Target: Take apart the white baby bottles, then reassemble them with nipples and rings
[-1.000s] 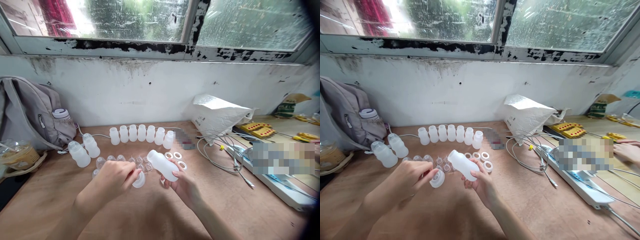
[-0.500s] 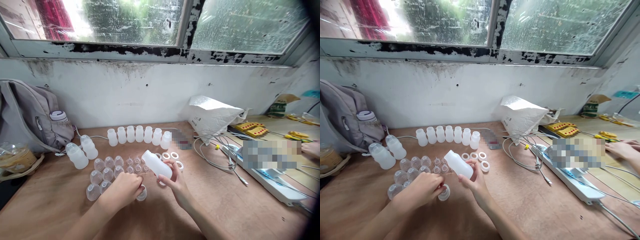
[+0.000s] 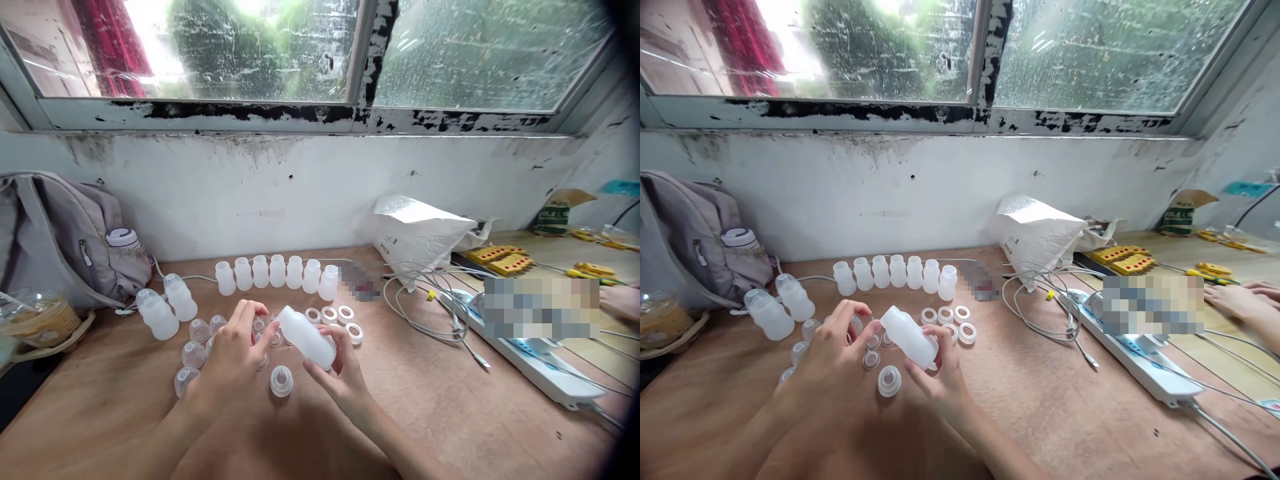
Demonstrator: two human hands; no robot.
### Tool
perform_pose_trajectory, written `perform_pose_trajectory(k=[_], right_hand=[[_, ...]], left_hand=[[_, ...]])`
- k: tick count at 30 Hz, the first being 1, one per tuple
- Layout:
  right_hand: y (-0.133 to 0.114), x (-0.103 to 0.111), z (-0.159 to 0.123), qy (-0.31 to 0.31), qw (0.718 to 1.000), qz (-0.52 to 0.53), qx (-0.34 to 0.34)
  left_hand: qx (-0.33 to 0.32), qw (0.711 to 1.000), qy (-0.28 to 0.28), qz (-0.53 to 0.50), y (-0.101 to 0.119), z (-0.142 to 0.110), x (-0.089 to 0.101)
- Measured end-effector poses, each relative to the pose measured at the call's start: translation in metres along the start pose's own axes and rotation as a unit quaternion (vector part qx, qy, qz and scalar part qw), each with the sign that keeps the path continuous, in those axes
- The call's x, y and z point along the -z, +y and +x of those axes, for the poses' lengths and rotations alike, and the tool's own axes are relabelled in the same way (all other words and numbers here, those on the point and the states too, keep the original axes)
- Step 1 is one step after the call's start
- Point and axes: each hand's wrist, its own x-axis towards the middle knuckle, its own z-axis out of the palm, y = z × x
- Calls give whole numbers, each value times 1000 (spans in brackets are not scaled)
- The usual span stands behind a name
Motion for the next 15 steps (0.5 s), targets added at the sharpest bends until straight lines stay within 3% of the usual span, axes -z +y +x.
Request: perform_pose_trajectory(k=[2,5,10,15], right_hand=[[3,-1,-3,-15,999,-30,33],[5,-3,-5,-27,996,-46,67],[5,-4,-6,-19,988,-82,126],[13,-5,-7,-54,975,-137,164]], left_hand=[[12,998,-5,-69,3,4,3],[13,989,-65,-131,7,12,11],[10,977,-161,-138,12,18,25],[-32,992,-122,-21,5,24,42]])
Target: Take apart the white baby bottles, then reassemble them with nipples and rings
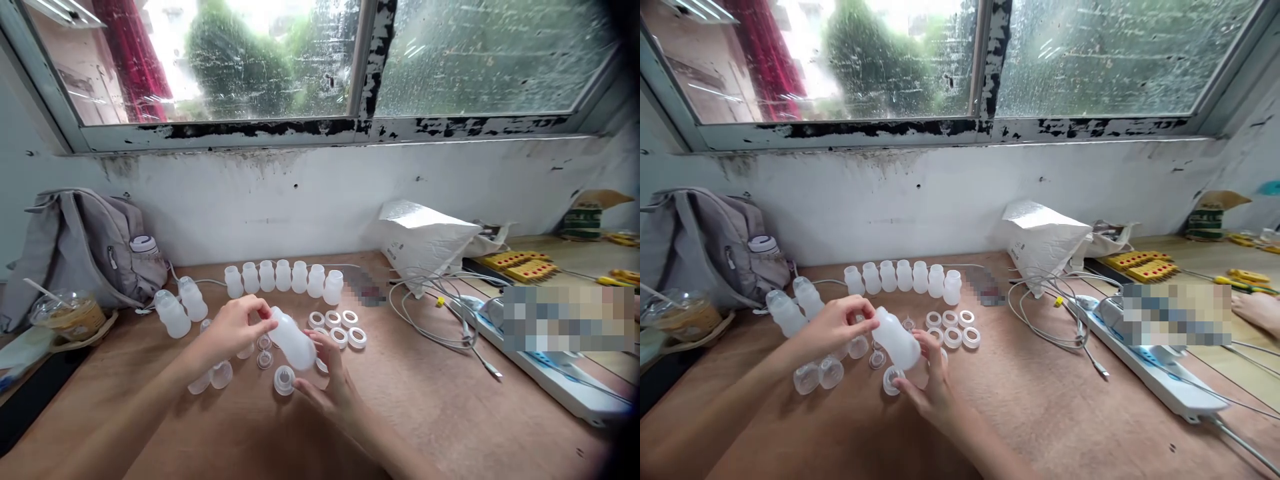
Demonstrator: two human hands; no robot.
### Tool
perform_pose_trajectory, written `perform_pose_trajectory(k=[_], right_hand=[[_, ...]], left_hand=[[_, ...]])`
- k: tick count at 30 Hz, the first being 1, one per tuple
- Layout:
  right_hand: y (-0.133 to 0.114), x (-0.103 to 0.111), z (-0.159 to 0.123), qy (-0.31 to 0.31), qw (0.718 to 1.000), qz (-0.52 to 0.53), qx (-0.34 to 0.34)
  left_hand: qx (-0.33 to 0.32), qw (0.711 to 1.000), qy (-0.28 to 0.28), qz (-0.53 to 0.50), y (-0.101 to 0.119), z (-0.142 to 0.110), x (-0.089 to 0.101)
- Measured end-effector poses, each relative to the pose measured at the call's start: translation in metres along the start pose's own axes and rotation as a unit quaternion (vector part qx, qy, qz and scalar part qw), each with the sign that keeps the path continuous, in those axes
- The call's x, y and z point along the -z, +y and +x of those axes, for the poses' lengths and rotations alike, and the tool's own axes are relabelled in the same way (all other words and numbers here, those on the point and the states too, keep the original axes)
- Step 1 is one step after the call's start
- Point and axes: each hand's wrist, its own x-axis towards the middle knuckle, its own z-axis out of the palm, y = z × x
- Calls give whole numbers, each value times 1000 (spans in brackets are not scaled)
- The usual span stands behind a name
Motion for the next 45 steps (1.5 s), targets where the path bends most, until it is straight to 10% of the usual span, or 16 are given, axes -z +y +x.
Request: perform_pose_trajectory(k=[6,11,21,45], right_hand=[[8,-3,-1,-14,998,-60,16],[2,1,1,-37,996,-81,7],[-10,-2,-3,-94,993,-70,-12],[2,-19,-8,-158,978,-134,-31]], left_hand=[[39,963,111,244,-34,16,36],[145,915,70,370,-72,41,40],[208,903,67,371,-114,57,15],[216,903,72,364,-126,62,11]])
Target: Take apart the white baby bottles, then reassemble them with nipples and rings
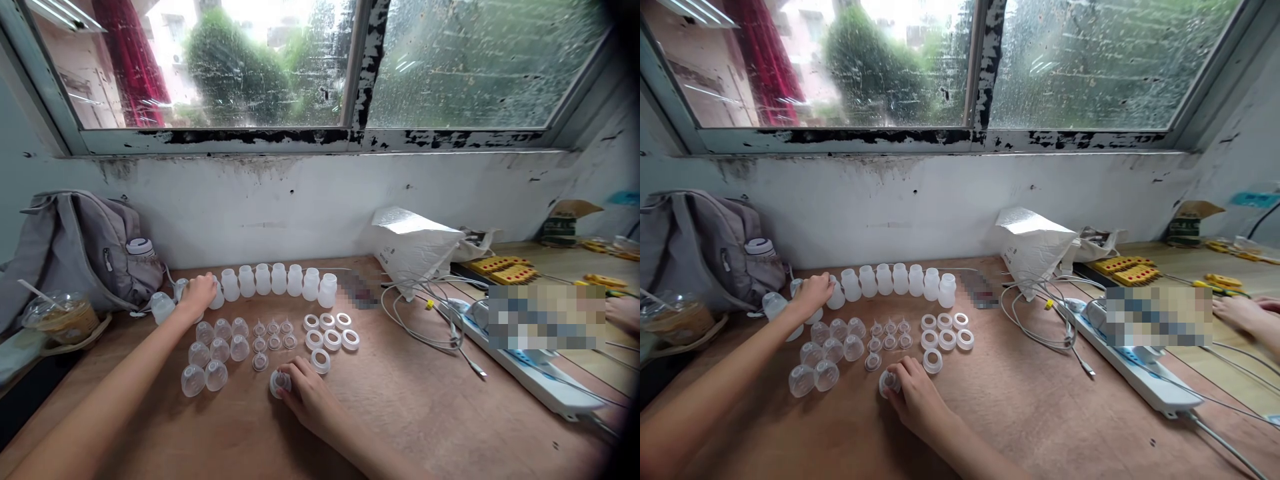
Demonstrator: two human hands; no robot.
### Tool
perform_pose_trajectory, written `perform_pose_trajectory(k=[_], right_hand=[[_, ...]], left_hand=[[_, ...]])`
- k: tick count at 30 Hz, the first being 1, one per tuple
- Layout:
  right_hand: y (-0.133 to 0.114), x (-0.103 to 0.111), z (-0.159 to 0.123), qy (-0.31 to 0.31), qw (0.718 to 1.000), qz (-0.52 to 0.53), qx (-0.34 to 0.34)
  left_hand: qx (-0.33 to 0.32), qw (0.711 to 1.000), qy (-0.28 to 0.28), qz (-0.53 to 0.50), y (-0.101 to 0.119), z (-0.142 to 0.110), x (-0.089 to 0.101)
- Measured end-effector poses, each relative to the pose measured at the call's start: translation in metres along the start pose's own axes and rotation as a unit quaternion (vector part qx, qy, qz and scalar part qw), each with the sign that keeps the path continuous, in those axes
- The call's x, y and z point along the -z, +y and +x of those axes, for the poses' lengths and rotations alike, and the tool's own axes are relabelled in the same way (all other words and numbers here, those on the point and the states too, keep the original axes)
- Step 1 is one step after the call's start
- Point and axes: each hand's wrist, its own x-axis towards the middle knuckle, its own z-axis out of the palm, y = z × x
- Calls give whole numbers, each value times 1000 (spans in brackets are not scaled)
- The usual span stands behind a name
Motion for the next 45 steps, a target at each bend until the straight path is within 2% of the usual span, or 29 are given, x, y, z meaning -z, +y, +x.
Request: perform_pose_trajectory(k=[6,9,11,13,15,18,20,22,27,30,35,38,42,45], right_hand=[[6,-4,-1,-4,1000,11,-12],[7,-4,-1,5,1000,21,-16],[7,-3,-1,16,999,31,-17],[7,-2,0,29,999,41,-15],[8,0,1,42,998,47,-12],[9,2,2,59,997,56,-7],[10,3,3,69,996,61,-2],[9,4,3,75,995,62,3],[5,3,2,81,994,71,21],[5,1,2,91,991,89,29],[4,3,3,101,983,154,-19],[-1,8,6,75,946,305,-76],[-8,15,12,8,847,511,-147],[-10,16,14,21,799,577,-167]], left_hand=[[21,999,29,-22,9,-10,16],[-1,998,43,-53,25,-36,28],[-54,993,27,-98,39,-62,32],[-163,962,-37,-215,51,-90,29],[-243,927,-112,-264,60,-115,22],[-340,861,-184,-330,65,-137,9],[-366,832,-212,-360,66,-140,4],[-366,824,-217,-375,68,-139,2],[-376,818,-184,-395,79,-133,1],[-372,824,-171,-392,80,-133,-1],[-344,837,-157,-396,75,-132,0],[-325,824,-143,-442,75,-133,2],[-295,799,-140,-505,81,-137,3],[-294,792,-127,-520,85,-138,0]])
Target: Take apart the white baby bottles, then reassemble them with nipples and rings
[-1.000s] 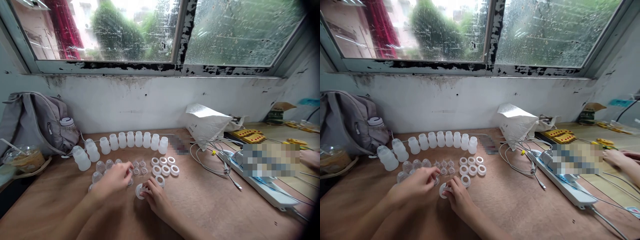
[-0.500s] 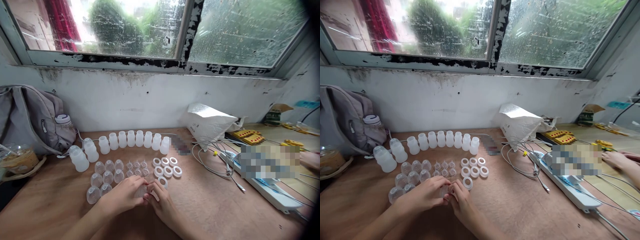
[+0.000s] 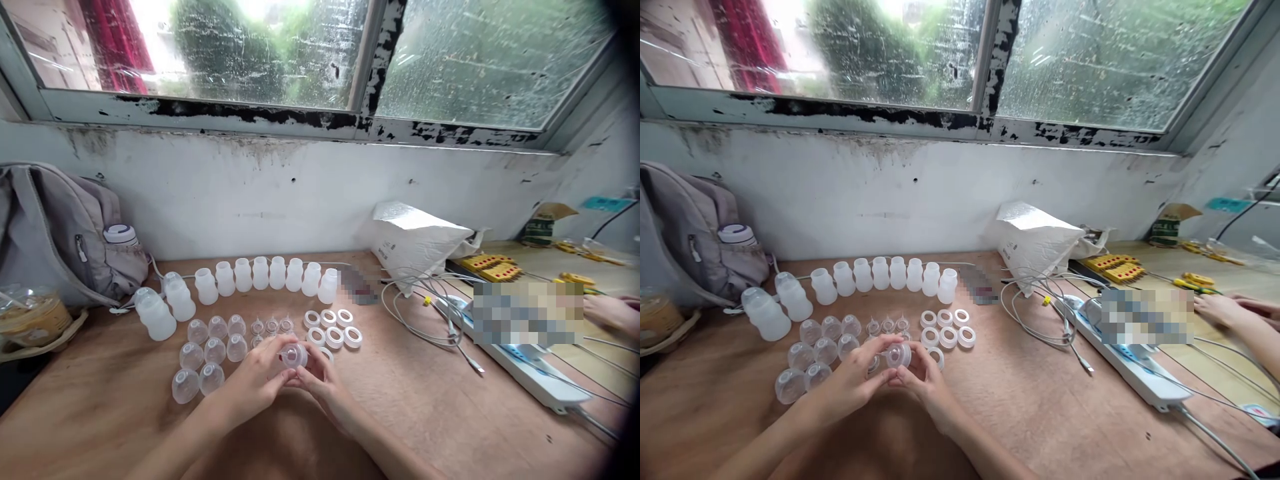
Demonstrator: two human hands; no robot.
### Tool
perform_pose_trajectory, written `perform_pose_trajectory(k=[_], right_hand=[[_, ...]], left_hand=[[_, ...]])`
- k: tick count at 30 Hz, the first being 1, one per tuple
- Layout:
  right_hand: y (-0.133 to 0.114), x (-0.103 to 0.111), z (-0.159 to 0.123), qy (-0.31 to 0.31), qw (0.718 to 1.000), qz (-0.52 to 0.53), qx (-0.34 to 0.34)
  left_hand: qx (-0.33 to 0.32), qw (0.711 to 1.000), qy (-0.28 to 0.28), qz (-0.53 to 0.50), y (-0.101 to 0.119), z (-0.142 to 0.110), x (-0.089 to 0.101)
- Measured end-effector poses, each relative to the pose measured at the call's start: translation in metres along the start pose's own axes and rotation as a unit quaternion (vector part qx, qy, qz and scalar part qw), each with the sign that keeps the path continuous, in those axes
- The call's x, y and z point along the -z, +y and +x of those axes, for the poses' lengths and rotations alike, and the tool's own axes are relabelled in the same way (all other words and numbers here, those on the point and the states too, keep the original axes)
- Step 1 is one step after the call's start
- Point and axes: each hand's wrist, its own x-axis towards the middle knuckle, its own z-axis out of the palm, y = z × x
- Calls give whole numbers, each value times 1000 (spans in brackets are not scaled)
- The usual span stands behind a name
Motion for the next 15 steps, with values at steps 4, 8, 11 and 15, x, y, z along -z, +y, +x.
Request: perform_pose_trajectory(k=[4,8,11,15], right_hand=[[-1,0,0,40,998,55,-3],[0,2,1,38,998,44,-9],[-1,3,2,43,999,8,-13],[-2,6,3,45,998,-32,-7]], left_hand=[[-33,999,10,18,-4,1,-2],[-42,998,14,41,-5,1,-4],[-49,995,27,78,-6,0,-5],[-45,994,36,95,-6,0,-5]])
